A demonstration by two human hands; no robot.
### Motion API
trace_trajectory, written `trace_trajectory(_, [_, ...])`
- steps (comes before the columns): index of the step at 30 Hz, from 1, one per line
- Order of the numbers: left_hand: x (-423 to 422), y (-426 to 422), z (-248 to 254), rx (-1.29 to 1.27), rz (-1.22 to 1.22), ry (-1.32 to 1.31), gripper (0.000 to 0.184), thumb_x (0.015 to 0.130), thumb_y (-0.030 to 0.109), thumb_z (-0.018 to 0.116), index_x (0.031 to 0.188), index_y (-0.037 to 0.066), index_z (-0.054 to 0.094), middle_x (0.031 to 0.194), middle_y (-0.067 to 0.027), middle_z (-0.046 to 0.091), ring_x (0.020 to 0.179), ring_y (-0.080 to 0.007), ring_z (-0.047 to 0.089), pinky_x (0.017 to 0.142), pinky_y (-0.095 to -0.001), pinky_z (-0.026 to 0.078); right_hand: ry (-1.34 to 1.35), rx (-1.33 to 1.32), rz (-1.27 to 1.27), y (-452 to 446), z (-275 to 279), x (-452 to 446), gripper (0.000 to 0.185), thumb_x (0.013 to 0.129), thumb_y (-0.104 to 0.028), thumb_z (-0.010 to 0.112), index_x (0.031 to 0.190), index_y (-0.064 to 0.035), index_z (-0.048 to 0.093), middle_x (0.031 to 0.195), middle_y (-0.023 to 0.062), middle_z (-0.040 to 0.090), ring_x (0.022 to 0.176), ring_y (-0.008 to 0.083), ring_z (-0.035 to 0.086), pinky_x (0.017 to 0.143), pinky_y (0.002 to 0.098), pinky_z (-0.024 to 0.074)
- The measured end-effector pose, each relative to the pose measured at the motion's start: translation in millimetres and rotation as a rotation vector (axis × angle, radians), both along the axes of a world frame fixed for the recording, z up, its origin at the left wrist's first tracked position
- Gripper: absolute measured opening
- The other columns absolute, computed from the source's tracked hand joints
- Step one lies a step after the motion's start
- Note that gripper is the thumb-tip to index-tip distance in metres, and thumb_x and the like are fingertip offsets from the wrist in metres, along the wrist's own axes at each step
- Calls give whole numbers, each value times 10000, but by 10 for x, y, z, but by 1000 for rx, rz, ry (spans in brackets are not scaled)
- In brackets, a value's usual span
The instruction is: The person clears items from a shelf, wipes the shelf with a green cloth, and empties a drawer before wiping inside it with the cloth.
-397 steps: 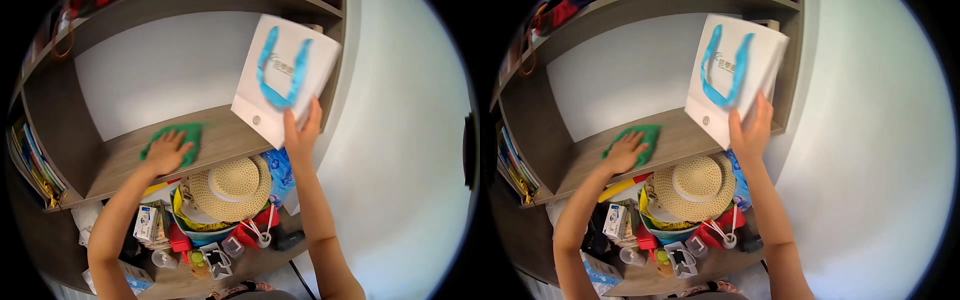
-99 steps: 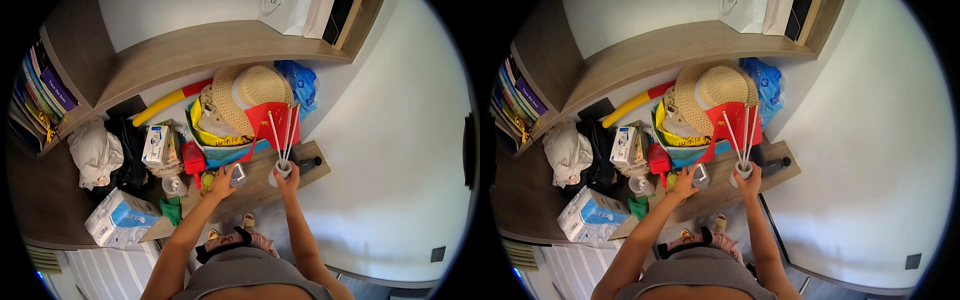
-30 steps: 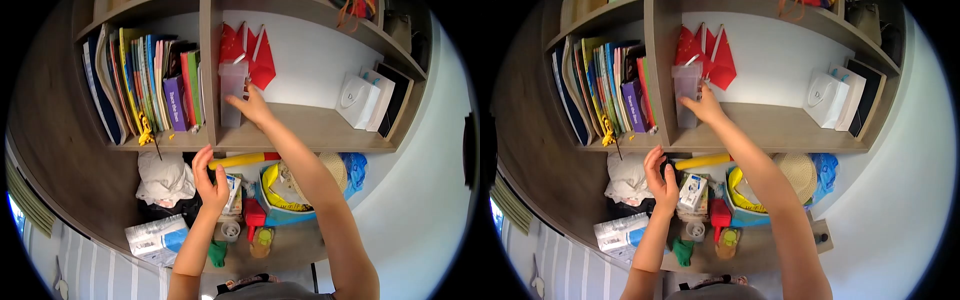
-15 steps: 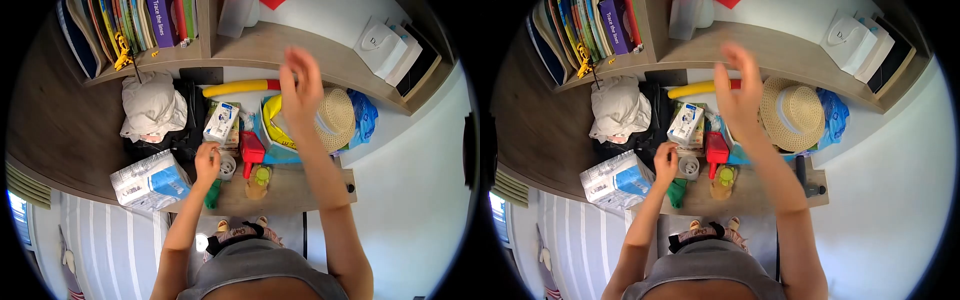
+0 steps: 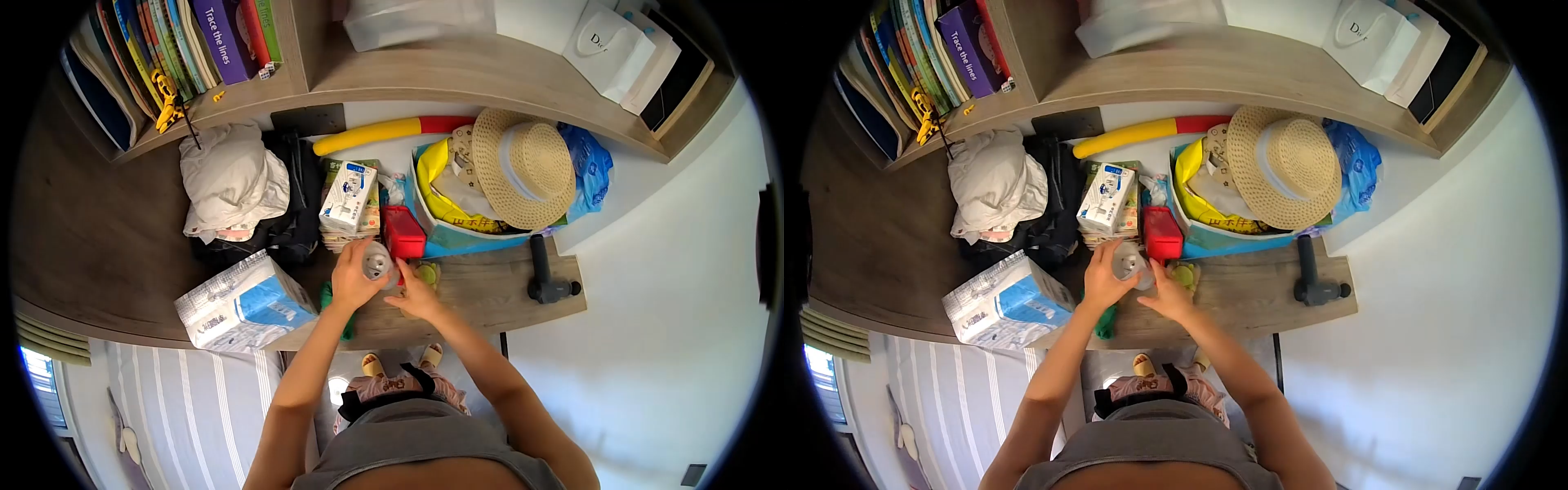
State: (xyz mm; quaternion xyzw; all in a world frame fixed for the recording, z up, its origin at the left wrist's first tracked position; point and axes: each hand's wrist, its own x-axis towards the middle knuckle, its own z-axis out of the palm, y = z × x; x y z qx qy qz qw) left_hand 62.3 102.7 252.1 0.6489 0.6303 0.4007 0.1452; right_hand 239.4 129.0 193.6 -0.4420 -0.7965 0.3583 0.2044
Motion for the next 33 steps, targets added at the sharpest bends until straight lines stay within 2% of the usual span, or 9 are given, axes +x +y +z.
trace_trajectory(5, [148, 76, 547, 144, -347, -111, 779, 629, 250, 783, 1313, 79, 450, 1265, -159, 483, 1136, -335, 508, 917, -394, 444, 289, 182, -232, 9, 209, 69, 878, 631, -260, 816, 1329, -19, 340, 1204, 207, 522, 1108, 367, 519, 926, 419, 430])
trace_trajectory(9, [290, 269, 377, 76, -238, -527, 605, 807, 121, 664, 1344, 39, 398, 1293, -165, 439, 1177, -256, 469, 930, -355, 433, 419, 199, -418, 51, 456, 433, 832, 593, -240, 845, 1255, 14, 411, 1161, 208, 539, 1061, 344, 548, 891, 404, 445])
trace_trajectory(10, [395, 301, 365, 114, -148, -613, 447, 847, 65, 603, 1269, 13, 467, 1195, -161, 503, 1061, -243, 534, 868, -338, 460, 423, 190, -444, 71, 496, 534, 829, 595, -239, 845, 1253, 17, 412, 1155, 208, 541, 1053, 345, 552, 883, 404, 449])
trace_trajectory(14, [619, 412, 651, 447, -49, -464, 184, 824, 11, 594, 1007, -9, 593, 984, -131, 606, 839, -256, 611, 743, -347, 490, 503, 244, -484, 194, 573, 809, 792, 600, -232, 846, 1226, 23, 433, 1160, 195, 551, 1042, 301, 567, 876, 379, 461])
trace_trajectory(19, [672, 797, 2163, 1039, -135, -94, 203, 749, -52, 591, 947, -9, 600, 944, -165, 620, 838, -316, 602, 774, -367, 478, 711, 341, -461, 437, 961, 1066, 808, 613, -274, 846, 1229, 35, 424, 1142, 155, 564, 1013, 246, 579, 871, 370, 469])
trace_trajectory(22, [727, 1299, 3014, 961, -132, 238, 377, 714, 25, 640, 1085, 46, 574, 1092, -145, 595, 1020, -308, 558, 861, -421, 434, 924, 314, -310, 559, 1570, 1145, 807, 621, -300, 842, 1224, 31, 421, 1115, 122, 564, 992, 216, 573, 857, 353, 473])
trace_trajectory(25, [678, 1918, 3174, 883, 122, 666, 467, 681, 144, 698, 1127, 94, 565, 1121, -144, 576, 1062, -306, 537, 877, -442, 423, 1076, 411, -216, 596, 2177, 1136, 791, 638, -313, 833, 1221, 24, 419, 1092, 96, 562, 983, 187, 562, 856, 334, 470])
trace_trajectory(31, [650, 1992, 3340, 277, 243, 795, 574, 613, 263, 761, 1110, 65, 553, 964, -157, 606, 957, -318, 578, 808, -420, 468, 1082, 490, -105, 807, 3129, 1002, 713, 685, -285, 787, 1223, 21, 434, 1116, 103, 565, 1005, 193, 563, 857, 339, 470])
trace_trajectory(33, [541, 2118, 3236, 365, 398, 786, 511, 605, 307, 773, 998, 56, 566, 908, -126, 613, 902, -276, 596, 743, -402, 480, 1007, 564, -134, 980, 3401, 874, 670, 698, -268, 765, 1214, 24, 454, 1093, 127, 588, 986, 204, 580, 851, 345, 473])
